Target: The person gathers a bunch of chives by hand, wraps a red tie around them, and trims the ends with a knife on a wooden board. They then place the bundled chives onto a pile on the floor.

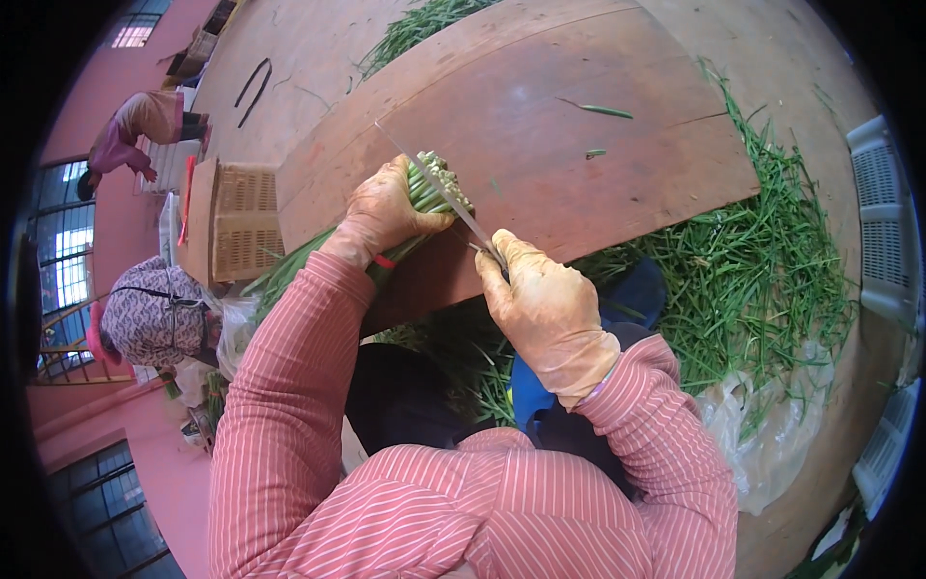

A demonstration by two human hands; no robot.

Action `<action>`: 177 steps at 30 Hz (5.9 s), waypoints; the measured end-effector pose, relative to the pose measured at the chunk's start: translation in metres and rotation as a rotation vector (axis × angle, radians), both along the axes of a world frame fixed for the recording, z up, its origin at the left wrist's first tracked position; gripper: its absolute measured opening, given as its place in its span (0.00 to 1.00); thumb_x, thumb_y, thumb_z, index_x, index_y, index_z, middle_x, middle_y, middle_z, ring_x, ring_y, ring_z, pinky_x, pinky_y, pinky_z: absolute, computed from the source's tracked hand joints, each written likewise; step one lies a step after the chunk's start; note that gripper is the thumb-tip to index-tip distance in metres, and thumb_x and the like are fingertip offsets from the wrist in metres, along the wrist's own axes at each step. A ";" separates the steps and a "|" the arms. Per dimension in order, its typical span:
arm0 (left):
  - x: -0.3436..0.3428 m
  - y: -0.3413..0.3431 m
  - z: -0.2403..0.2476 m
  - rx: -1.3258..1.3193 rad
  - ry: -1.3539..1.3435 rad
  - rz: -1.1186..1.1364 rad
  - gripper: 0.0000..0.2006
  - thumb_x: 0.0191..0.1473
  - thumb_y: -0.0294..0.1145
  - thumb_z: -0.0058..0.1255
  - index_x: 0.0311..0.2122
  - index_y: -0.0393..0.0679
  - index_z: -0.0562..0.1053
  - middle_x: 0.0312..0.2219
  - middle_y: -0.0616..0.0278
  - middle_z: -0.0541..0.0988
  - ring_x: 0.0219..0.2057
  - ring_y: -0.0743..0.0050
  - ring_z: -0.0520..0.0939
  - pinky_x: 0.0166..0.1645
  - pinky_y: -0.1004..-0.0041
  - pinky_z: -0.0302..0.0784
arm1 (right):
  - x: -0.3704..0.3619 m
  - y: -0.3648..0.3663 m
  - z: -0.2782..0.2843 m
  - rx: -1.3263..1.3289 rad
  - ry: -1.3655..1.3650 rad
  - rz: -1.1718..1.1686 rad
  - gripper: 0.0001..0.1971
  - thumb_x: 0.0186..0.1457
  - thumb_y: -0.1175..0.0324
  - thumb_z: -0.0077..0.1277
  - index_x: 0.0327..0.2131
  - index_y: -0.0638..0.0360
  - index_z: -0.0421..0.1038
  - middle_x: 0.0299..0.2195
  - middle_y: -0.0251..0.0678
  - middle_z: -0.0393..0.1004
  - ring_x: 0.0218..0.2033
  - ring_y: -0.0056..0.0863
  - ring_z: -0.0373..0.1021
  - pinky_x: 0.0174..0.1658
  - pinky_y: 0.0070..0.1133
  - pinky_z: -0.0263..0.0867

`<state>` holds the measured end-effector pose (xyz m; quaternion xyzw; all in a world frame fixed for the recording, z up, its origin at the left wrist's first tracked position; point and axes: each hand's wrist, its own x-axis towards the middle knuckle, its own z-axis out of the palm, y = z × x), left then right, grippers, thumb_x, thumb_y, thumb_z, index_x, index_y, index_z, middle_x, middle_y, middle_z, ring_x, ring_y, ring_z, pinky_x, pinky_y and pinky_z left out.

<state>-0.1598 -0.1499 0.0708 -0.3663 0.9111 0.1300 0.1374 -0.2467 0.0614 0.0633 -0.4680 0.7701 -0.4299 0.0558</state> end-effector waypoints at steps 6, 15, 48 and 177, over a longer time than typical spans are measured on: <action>0.003 -0.001 -0.002 0.016 0.022 -0.015 0.42 0.29 0.55 0.62 0.45 0.34 0.63 0.41 0.45 0.73 0.45 0.54 0.75 0.48 0.65 0.71 | 0.005 0.000 0.005 0.160 -0.096 0.015 0.12 0.50 0.64 0.54 0.35 0.62 0.73 0.25 0.44 0.76 0.25 0.37 0.74 0.28 0.24 0.70; -0.002 0.001 0.000 0.012 -0.026 -0.023 0.43 0.29 0.56 0.61 0.47 0.34 0.63 0.42 0.46 0.73 0.45 0.54 0.75 0.48 0.65 0.71 | 0.015 -0.002 -0.004 0.208 0.043 -0.029 0.10 0.50 0.65 0.52 0.33 0.60 0.73 0.23 0.41 0.75 0.22 0.36 0.73 0.25 0.25 0.69; -0.001 0.001 -0.004 -0.076 -0.071 -0.003 0.43 0.28 0.54 0.64 0.46 0.35 0.63 0.41 0.45 0.73 0.45 0.51 0.74 0.50 0.62 0.69 | 0.003 -0.047 -0.052 0.381 0.103 0.296 0.04 0.48 0.70 0.46 0.26 0.59 0.69 0.22 0.43 0.70 0.24 0.41 0.71 0.30 0.32 0.70; 0.132 0.109 0.026 0.611 1.446 0.511 0.16 0.52 0.28 0.52 0.46 0.37 0.70 0.40 0.60 0.76 0.42 0.76 0.75 0.48 0.76 0.70 | -0.086 0.304 -0.173 0.870 0.100 -0.677 0.31 0.49 0.53 0.49 0.51 0.68 0.60 0.49 0.53 0.64 0.51 0.46 0.60 0.55 0.32 0.56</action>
